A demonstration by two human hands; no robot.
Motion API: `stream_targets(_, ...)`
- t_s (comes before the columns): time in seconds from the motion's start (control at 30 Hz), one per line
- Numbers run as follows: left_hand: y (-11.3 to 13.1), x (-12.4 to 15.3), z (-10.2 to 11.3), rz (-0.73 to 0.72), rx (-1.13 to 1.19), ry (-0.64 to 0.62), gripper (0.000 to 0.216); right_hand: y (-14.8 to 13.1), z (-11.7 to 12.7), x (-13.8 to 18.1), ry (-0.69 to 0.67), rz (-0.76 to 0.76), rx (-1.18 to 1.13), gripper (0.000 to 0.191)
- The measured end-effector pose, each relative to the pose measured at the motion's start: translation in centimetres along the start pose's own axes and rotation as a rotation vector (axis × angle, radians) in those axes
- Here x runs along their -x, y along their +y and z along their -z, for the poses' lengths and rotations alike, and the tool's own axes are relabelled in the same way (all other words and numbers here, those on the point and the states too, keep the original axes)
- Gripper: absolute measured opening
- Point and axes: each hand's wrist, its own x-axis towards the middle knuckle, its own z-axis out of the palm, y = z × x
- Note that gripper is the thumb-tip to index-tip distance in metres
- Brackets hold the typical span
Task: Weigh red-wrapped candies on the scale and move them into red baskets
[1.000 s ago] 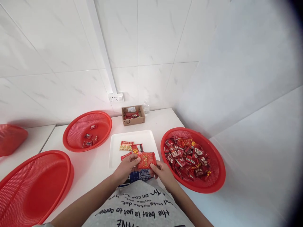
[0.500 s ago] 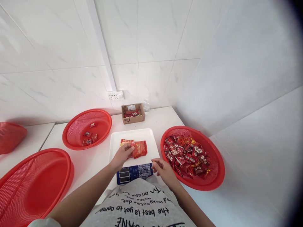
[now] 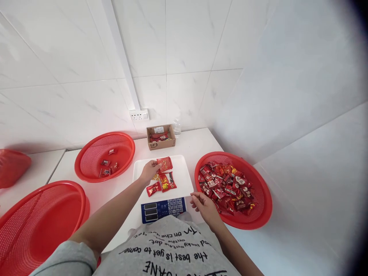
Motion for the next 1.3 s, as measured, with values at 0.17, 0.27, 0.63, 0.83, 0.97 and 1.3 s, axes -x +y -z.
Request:
stream_targets(0.17,0.3,0.2,0.2,0.025,0.014,-0.010,0.037,0.6,0.0,-0.3,-0.020,-0.016,-0.001,0.041)
stream_targets(0.27,0.5,1.6,-0.3,0.034,0.040,-0.104,0.038,0.4,-0.3,-0.3,-0.024,-0.027,-0.048,0.043)
stream_targets(0.63,-0.2,9.3,-3.3,0.057,-0.128,-0.487,0.041,-1.5,4.5,-0.2,-0.058,0.033,-0.144,0.046)
stream_targets(0.83,-0.3,9.6,0.7,0.135,-0.186,-0.337,0.046,0.0,13.6,-2.5,0.171,-0.129,0.696,0.045)
stream_targets(0.97,-0.6,10.1,1.4,0.156,-0.185,-0.297,0.049,1.9,14.9,-5.9,0.322,-0.237,1.008,0.040)
stream_targets(1.3,-1.2,10.3,1.4,0.172,-0.179,-0.333,0.045,4.7,14.6,-8.2,0.358,-0.351,1.051,0.049)
